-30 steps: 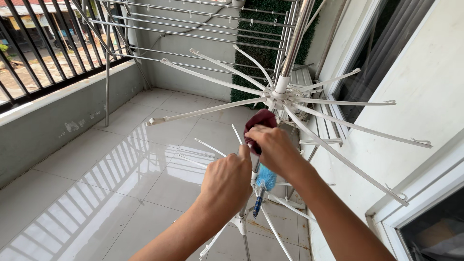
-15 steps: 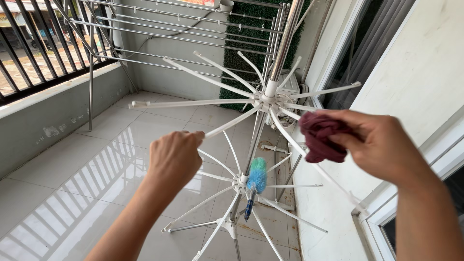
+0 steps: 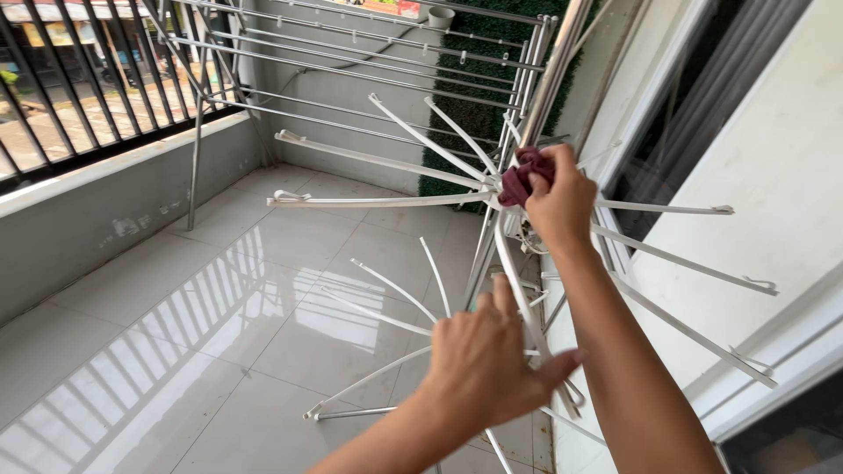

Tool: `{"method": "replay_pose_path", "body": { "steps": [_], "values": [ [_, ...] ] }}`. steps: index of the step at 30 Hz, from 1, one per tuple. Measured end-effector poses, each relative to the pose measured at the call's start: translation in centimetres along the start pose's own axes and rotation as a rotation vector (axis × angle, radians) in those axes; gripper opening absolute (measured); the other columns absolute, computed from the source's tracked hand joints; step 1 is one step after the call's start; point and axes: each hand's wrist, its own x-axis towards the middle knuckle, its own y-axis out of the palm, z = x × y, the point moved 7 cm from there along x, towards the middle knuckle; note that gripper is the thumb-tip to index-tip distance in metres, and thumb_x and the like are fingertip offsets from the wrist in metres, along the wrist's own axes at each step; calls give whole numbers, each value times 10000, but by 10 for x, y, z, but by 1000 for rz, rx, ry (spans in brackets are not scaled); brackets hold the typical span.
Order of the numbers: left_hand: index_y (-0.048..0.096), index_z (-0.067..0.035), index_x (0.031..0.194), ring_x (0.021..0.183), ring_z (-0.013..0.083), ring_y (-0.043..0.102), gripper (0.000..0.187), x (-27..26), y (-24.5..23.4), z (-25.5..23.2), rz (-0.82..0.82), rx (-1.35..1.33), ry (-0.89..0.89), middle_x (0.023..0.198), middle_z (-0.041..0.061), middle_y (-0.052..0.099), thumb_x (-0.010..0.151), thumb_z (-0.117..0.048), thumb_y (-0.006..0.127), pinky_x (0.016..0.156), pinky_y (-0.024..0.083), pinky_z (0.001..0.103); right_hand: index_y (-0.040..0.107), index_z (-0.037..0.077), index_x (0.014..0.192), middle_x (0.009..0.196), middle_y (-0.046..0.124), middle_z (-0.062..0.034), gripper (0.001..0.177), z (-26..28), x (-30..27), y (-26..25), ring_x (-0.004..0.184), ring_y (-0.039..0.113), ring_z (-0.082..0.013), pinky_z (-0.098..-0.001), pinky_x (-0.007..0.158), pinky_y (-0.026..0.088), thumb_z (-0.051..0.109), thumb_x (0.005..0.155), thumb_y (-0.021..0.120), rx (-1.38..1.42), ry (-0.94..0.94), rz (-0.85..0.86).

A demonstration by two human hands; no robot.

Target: The person wipes the central hub and arms of a tiered drying rack with a cloth, then uses a duster to clean a separate hanging rack with clips.

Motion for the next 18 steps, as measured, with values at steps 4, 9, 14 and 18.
{"method": "replay_pose_path", "body": {
  "steps": [4,9,14,18],
  "values": [
    [219,265,1502,618,330,688,1087,7,24,-7,116,-84,-80,789,191,691,763,-407,650,541,553,454,686,106,1113,955,757,-211,228,-34,-15,96,948,718,-410,-490,858,558,155,892,710,-143,92,404],
    [265,281,1465,663,387,708,979,2,39,26,198,-55,-118,774,233,691,700,-200,640,622,564,454,633,21,1211,986,728,-290,441,-63,3,121,994,707,-440,-493,927,546,279,863,714,-343,70,679],
    [338,292,1420,686,390,717,876,11,57,49,176,-31,-74,771,256,691,705,-114,640,627,566,470,538,-21,1299,1029,735,-305,513,-74,1,144,1024,715,-443,-488,937,562,244,872,645,-402,127,771],
    [319,264,1473,636,384,724,825,14,77,64,153,64,-133,744,274,690,799,-104,621,559,569,516,534,-17,1279,1025,735,-292,566,-63,5,141,1042,706,-436,-462,958,559,224,794,700,-370,113,755]
  ]
}}
